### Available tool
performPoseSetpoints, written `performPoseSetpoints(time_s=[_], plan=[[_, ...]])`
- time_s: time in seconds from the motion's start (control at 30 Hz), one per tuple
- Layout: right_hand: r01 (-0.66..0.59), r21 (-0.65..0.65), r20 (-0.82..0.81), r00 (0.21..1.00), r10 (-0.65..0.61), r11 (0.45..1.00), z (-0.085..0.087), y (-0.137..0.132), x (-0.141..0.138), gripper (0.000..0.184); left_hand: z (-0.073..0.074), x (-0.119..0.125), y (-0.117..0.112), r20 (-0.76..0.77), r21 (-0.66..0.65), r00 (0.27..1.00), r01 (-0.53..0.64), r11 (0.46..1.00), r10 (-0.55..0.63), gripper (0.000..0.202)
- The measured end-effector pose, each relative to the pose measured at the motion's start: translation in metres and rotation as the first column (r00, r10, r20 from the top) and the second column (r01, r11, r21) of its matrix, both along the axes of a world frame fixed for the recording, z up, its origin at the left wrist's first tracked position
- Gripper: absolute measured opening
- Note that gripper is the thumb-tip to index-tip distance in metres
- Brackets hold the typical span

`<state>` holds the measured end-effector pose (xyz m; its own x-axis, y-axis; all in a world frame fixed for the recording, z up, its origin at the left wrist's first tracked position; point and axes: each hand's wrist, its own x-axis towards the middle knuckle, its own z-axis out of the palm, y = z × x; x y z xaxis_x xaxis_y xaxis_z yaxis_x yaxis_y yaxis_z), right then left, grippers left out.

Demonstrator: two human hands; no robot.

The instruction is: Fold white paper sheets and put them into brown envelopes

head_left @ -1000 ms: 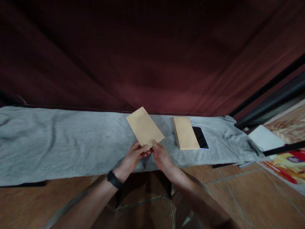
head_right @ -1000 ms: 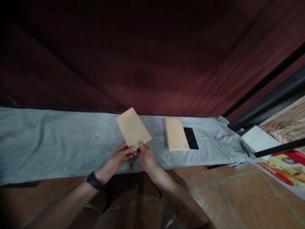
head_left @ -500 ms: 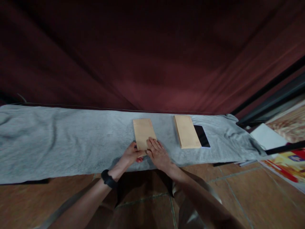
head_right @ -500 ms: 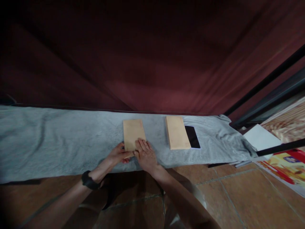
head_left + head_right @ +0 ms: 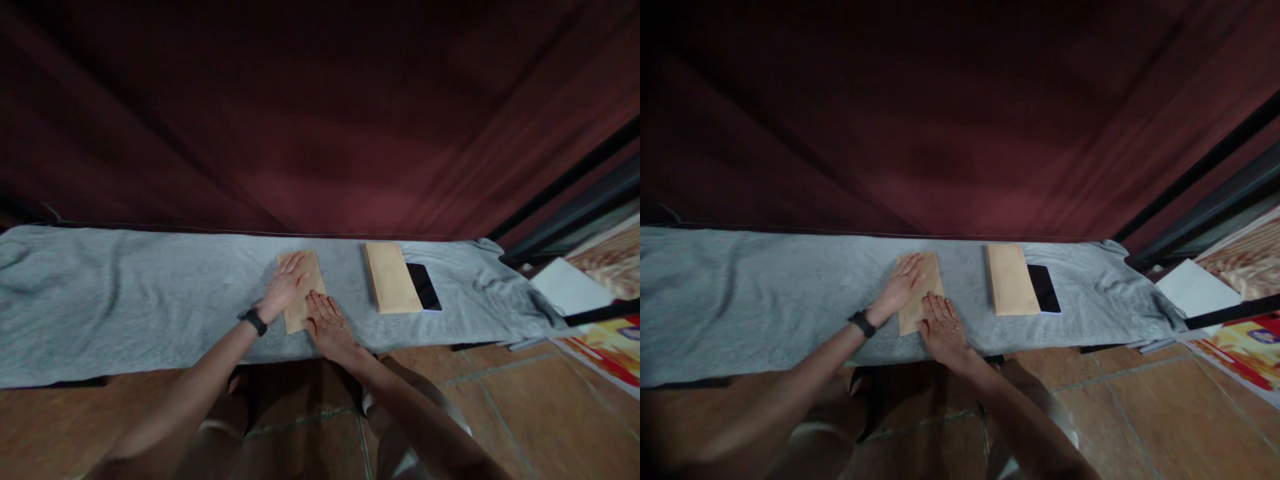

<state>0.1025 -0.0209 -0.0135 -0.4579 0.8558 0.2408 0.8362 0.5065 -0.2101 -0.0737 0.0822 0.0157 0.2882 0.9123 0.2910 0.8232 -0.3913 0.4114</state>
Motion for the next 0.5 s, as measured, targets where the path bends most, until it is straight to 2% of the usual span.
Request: performPoseSetpoints(time_s=[0.1, 0.2, 0.3, 0.5], plan=[[-0.003, 0.011, -0.024, 1.0, 0.003, 1.0, -0.001, 0.0, 0.0, 0.057, -0.007, 0.011, 0.039, -0.101, -0.062, 0.994, 0.041, 0.997, -0.047, 0.057], [0.003, 0.02, -0.053, 0.999, -0.002, 1.0, 0.0, 0.0, 0.001, 0.057, -0.01, 0.015, 0.061, -0.164, -0.107, 0.98, 0.1, 0.989, -0.117, 0.057], [0.024, 0.038, -0.077, 0.997, -0.021, 0.999, 0.0, -0.002, 0.001, 0.056, -0.014, 0.013, 0.067, -0.191, -0.135, 0.969, 0.131, 0.982, -0.156, 0.057], [0.151, 0.125, -0.089, 0.986, -0.141, 0.981, -0.009, -0.008, 0.001, 0.057, -0.021, 0.01, 0.054, -0.218, -0.14, 0.946, 0.214, 0.967, -0.241, 0.059]])
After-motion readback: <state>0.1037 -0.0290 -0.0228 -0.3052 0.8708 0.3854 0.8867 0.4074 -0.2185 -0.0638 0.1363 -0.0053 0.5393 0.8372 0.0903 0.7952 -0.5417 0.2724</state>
